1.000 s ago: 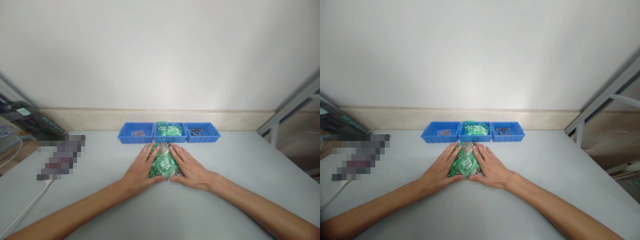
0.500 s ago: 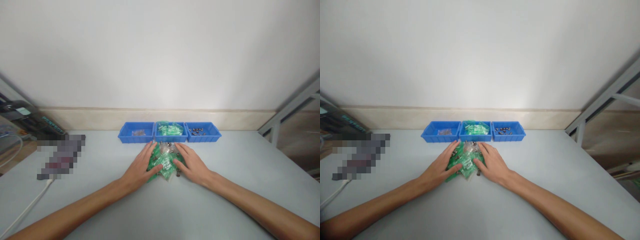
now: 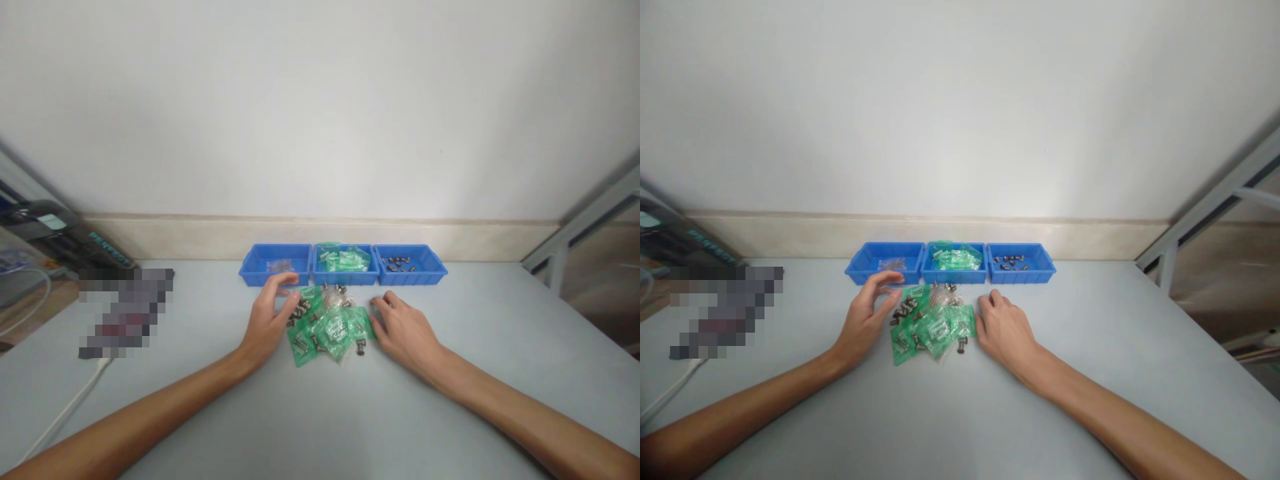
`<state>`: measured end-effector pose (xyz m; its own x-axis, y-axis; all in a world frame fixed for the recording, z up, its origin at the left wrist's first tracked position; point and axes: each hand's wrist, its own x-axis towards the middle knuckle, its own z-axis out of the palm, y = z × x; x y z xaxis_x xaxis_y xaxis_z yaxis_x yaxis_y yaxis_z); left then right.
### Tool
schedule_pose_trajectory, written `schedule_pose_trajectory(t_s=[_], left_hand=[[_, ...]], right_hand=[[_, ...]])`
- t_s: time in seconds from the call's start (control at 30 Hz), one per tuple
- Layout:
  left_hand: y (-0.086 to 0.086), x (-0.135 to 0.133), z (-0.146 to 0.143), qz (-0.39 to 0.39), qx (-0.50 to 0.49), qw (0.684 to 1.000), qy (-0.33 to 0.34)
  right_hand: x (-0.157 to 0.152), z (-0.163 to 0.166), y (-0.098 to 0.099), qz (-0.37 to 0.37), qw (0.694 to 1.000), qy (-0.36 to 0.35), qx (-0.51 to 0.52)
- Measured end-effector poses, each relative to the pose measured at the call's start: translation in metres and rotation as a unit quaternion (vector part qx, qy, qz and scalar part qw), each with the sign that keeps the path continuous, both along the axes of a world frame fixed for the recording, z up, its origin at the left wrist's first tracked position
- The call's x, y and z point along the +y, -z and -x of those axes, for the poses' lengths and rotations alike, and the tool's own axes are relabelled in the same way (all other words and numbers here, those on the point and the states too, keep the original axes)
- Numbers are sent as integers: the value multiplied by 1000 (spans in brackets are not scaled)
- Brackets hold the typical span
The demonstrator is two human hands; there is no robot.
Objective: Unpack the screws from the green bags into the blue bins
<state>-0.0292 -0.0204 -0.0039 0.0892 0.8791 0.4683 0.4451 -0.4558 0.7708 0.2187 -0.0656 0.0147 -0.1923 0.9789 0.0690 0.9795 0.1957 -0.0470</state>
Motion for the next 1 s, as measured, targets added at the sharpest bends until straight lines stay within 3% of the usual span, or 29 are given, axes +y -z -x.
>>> schedule_pose_trajectory(t_s=[0.2, 0.43, 0.87, 1.0], left_hand=[[-5, 9, -8, -62, -72, 995, -25], [-14, 31, -31, -149, -127, 980, -40], [-8, 36, -20, -198, -31, 980, 0], [-8, 34, -21, -207, -39, 978, 6]], right_hand=[[-4, -3, 10, -11, 999, -18, -27], [-9, 0, -4, 17, 1000, 1, 13], [-10, 3, -8, 39, 999, -23, -22], [-3, 9, -17, -11, 997, -47, 60]])
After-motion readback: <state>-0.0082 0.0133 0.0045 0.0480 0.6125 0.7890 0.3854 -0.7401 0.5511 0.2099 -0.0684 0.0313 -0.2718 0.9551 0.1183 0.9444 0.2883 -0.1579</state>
